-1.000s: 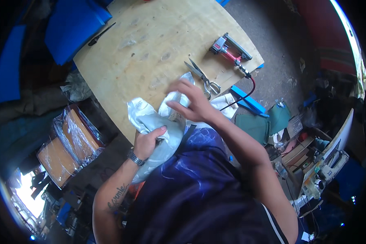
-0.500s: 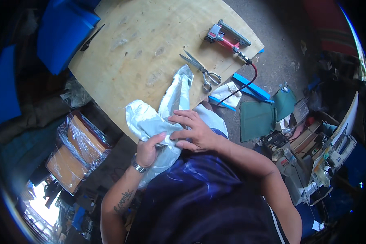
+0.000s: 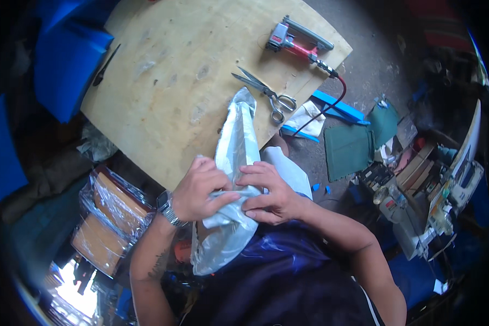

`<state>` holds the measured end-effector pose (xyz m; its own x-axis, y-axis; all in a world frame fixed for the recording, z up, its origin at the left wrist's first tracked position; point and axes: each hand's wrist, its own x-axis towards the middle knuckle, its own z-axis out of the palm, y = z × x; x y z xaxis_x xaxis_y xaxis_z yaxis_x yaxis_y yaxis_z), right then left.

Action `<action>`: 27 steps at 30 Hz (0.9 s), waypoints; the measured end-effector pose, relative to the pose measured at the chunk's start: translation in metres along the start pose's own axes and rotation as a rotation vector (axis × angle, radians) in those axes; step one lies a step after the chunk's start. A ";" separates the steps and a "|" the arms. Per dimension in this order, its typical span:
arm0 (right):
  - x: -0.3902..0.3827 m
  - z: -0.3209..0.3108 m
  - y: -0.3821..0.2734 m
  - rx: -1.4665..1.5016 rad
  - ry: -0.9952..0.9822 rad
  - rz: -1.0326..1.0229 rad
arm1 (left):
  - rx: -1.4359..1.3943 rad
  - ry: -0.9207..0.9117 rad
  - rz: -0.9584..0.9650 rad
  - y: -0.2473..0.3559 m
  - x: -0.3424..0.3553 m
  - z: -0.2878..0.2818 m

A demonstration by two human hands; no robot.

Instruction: Reupholstering a furniture component by stretching fabric over a frame and securing it with a pneumatic stapler.

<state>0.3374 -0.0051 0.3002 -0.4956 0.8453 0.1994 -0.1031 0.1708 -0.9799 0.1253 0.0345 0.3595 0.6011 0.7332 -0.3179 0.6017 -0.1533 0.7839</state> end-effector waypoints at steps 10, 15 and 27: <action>0.022 0.007 0.018 0.162 0.133 0.247 | -0.830 0.173 0.107 -0.072 -0.003 0.066; 0.023 0.021 0.011 0.253 0.244 0.352 | -0.547 0.040 0.121 -0.052 0.008 0.022; 0.012 0.030 0.013 0.392 0.300 0.376 | -0.719 -0.251 0.374 -0.077 0.038 0.036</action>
<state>0.3043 -0.0084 0.2901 -0.3016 0.9267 -0.2243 -0.3059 -0.3168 -0.8978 0.1209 0.0502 0.2676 0.8441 0.5360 -0.0128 -0.0895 0.1645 0.9823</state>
